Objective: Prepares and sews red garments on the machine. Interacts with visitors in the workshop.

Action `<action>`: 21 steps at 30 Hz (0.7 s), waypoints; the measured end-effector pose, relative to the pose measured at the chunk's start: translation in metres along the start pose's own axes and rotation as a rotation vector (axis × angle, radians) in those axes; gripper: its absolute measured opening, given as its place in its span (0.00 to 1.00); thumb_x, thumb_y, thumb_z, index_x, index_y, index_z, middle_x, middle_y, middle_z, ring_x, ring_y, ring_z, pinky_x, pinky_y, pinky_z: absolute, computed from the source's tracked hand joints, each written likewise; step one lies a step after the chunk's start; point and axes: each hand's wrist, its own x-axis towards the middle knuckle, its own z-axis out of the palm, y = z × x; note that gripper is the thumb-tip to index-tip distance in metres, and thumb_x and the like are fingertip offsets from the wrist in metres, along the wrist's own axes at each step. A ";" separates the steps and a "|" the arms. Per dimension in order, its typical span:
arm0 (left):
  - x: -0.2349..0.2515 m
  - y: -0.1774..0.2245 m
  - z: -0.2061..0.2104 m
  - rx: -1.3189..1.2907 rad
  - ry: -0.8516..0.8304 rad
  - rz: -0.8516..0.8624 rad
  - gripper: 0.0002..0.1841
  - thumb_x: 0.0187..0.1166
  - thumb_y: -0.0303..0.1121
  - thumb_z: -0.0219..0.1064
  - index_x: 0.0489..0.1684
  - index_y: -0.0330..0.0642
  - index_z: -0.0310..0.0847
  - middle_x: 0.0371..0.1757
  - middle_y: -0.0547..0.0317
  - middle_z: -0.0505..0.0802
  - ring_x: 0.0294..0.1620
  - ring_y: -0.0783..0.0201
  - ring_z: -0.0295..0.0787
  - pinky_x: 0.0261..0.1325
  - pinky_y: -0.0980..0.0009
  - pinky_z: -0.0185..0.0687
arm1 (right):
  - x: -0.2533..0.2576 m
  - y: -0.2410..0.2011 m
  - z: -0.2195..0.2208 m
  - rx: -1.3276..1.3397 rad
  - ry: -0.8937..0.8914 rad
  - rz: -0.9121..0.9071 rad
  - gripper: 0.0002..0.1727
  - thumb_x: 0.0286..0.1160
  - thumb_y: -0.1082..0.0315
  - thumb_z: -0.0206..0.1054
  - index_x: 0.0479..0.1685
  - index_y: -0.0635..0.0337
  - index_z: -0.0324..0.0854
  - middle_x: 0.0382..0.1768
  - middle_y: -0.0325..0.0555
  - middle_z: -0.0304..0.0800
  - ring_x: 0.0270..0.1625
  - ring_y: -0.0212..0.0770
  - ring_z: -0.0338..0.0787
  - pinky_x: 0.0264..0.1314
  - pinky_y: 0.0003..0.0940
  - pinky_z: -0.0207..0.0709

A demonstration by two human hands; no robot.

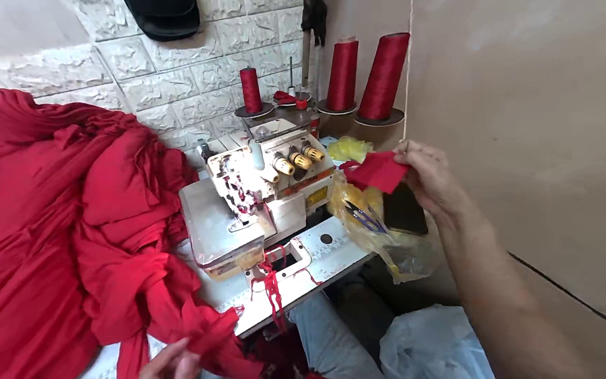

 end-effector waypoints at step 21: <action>0.003 0.029 0.009 -0.453 0.181 -0.230 0.13 0.77 0.20 0.67 0.58 0.33 0.82 0.27 0.70 0.91 0.25 0.82 0.81 0.32 0.84 0.78 | -0.156 -0.017 0.230 0.636 -0.819 0.025 0.11 0.85 0.56 0.62 0.57 0.47 0.81 0.49 0.30 0.92 0.49 0.25 0.90 0.51 0.21 0.85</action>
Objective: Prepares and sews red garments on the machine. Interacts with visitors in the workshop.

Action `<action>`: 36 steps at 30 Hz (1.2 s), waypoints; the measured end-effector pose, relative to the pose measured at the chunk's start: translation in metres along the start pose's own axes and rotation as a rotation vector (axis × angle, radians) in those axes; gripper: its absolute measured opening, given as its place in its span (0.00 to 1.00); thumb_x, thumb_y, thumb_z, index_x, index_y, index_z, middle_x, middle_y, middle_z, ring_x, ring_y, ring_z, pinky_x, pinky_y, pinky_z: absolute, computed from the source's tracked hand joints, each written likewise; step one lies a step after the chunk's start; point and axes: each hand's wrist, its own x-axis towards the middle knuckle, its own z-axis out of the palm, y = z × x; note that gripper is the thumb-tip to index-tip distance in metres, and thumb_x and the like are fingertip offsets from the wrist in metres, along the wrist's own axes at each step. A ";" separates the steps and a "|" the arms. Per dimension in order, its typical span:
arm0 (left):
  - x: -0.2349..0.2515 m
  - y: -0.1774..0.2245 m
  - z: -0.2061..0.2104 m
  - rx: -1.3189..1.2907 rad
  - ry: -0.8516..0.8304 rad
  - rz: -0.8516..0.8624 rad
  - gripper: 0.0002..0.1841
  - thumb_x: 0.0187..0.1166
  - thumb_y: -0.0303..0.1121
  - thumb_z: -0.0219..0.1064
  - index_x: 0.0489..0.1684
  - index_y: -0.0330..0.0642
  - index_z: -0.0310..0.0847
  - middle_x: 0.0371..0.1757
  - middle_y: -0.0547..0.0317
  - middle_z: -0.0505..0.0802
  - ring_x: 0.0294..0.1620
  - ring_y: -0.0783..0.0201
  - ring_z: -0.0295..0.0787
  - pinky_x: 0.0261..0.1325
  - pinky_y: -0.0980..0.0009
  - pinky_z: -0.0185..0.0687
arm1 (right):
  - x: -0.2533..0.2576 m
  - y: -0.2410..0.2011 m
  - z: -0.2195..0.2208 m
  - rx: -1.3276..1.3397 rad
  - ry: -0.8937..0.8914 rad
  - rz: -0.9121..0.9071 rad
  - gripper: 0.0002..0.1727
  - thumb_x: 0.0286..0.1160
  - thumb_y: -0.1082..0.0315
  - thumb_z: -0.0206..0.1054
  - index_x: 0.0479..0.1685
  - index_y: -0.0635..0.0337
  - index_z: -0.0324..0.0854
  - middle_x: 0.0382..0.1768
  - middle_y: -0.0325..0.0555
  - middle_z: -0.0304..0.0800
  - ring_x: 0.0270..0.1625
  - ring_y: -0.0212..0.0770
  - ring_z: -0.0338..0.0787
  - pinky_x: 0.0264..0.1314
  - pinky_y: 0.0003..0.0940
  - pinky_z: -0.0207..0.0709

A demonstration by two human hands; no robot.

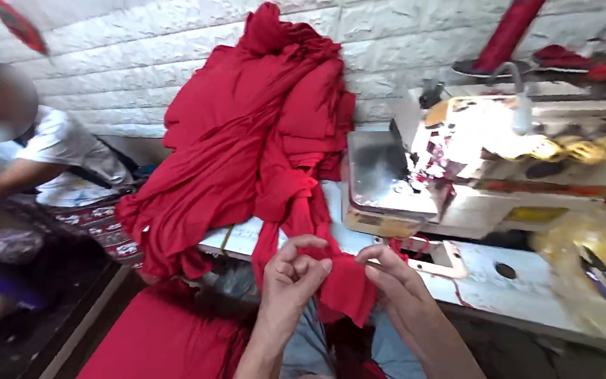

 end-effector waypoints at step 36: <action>-0.012 -0.001 -0.012 0.297 -0.104 -0.133 0.08 0.87 0.30 0.62 0.49 0.33 0.80 0.31 0.63 0.84 0.28 0.79 0.78 0.35 0.81 0.77 | -0.021 -0.004 0.011 -0.027 -0.150 0.223 0.14 0.75 0.79 0.64 0.36 0.48 0.91 0.32 0.21 0.94 0.35 0.18 0.90 0.42 0.18 0.85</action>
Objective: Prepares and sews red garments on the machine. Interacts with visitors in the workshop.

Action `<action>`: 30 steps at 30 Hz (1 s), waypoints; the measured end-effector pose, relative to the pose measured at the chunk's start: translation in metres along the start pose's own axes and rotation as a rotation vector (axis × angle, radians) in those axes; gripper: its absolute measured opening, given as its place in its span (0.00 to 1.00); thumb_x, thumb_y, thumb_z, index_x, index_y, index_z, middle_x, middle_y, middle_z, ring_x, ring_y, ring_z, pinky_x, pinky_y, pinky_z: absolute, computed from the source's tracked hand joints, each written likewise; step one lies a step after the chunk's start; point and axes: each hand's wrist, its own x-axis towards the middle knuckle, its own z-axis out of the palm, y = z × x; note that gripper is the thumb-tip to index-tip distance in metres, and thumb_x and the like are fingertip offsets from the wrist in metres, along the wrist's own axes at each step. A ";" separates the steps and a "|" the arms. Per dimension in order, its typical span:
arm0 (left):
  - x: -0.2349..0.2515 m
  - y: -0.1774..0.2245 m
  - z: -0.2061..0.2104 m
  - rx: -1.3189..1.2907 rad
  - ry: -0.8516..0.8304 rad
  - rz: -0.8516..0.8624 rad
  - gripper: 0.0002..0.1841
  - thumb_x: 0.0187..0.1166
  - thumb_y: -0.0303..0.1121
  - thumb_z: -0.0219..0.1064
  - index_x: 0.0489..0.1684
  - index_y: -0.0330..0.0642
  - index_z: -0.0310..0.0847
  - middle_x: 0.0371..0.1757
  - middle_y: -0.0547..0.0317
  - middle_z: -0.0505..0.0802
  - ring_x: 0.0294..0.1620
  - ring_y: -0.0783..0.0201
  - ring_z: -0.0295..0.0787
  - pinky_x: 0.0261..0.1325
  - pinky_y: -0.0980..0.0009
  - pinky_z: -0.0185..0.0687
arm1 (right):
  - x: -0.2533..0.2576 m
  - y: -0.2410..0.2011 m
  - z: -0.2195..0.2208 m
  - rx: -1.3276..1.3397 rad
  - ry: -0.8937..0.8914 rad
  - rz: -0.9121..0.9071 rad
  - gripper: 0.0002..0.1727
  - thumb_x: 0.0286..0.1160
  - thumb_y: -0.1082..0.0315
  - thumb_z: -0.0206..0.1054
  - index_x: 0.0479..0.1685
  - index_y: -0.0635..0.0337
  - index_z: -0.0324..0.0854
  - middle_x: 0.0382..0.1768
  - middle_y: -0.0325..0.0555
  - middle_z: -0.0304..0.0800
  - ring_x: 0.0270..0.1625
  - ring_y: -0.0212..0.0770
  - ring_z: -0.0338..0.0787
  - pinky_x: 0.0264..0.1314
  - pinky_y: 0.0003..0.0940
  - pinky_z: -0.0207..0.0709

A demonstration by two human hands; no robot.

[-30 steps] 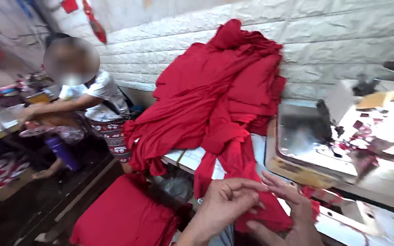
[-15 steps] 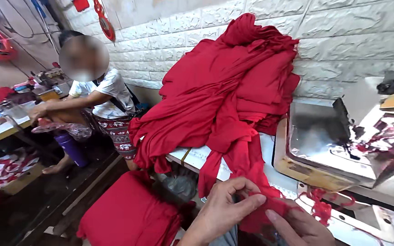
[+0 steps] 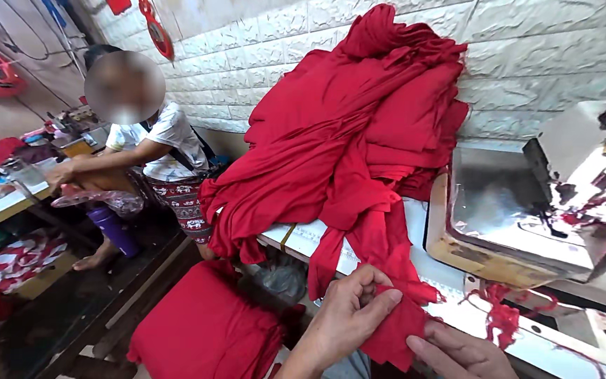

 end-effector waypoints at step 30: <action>-0.009 -0.007 -0.002 -0.044 -0.072 -0.088 0.10 0.80 0.27 0.68 0.51 0.29 0.82 0.37 0.58 0.89 0.34 0.74 0.86 0.42 0.76 0.85 | 0.005 0.008 0.003 -0.445 0.130 -0.180 0.10 0.78 0.70 0.69 0.40 0.73 0.84 0.33 0.44 0.90 0.35 0.19 0.85 0.44 0.16 0.80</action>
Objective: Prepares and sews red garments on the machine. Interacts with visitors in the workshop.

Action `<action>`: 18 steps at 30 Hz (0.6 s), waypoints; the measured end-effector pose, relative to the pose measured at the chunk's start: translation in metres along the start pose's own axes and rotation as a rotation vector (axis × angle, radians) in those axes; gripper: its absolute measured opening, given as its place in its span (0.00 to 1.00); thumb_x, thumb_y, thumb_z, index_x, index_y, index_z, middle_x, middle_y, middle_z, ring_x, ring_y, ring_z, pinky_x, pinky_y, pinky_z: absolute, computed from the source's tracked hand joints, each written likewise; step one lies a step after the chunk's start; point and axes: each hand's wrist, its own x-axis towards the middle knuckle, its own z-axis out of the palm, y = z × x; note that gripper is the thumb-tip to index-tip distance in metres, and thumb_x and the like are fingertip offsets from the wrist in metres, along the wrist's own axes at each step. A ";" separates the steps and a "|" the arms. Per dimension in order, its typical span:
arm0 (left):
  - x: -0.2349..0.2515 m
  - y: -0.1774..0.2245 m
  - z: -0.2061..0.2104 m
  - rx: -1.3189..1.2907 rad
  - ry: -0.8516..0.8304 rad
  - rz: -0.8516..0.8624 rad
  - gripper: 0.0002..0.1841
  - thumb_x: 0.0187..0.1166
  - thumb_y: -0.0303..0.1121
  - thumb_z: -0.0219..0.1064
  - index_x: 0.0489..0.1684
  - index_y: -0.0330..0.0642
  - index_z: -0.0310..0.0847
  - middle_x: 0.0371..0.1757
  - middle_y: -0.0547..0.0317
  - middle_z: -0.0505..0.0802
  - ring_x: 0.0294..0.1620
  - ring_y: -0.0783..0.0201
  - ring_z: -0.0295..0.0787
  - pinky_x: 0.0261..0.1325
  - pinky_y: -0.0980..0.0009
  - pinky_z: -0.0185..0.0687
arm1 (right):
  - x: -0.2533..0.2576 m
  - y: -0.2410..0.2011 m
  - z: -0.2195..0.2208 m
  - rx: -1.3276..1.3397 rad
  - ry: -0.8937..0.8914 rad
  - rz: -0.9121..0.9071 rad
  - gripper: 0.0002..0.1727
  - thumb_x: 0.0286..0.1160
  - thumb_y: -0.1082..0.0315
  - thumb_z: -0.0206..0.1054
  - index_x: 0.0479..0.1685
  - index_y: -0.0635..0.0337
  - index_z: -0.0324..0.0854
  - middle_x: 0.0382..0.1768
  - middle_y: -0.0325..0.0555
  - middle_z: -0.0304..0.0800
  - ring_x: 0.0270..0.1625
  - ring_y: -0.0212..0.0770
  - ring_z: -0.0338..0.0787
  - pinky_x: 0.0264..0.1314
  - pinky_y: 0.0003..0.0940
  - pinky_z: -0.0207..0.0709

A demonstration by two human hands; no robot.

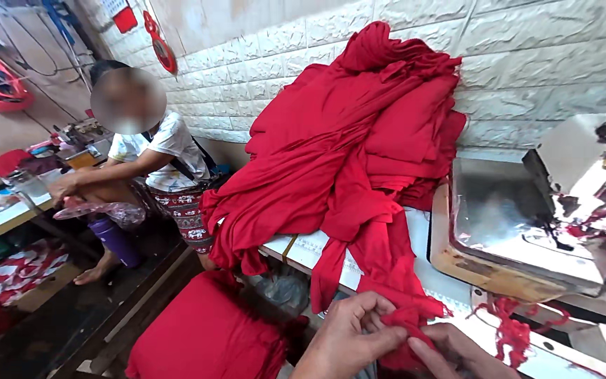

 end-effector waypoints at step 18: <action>-0.001 -0.024 0.028 0.474 0.392 0.407 0.03 0.73 0.27 0.69 0.38 0.37 0.84 0.42 0.57 0.91 0.48 0.71 0.87 0.55 0.76 0.83 | -0.004 -0.004 0.019 -0.428 0.365 -0.105 0.11 0.69 0.63 0.71 0.44 0.59 0.87 0.35 0.42 0.90 0.34 0.28 0.86 0.36 0.19 0.80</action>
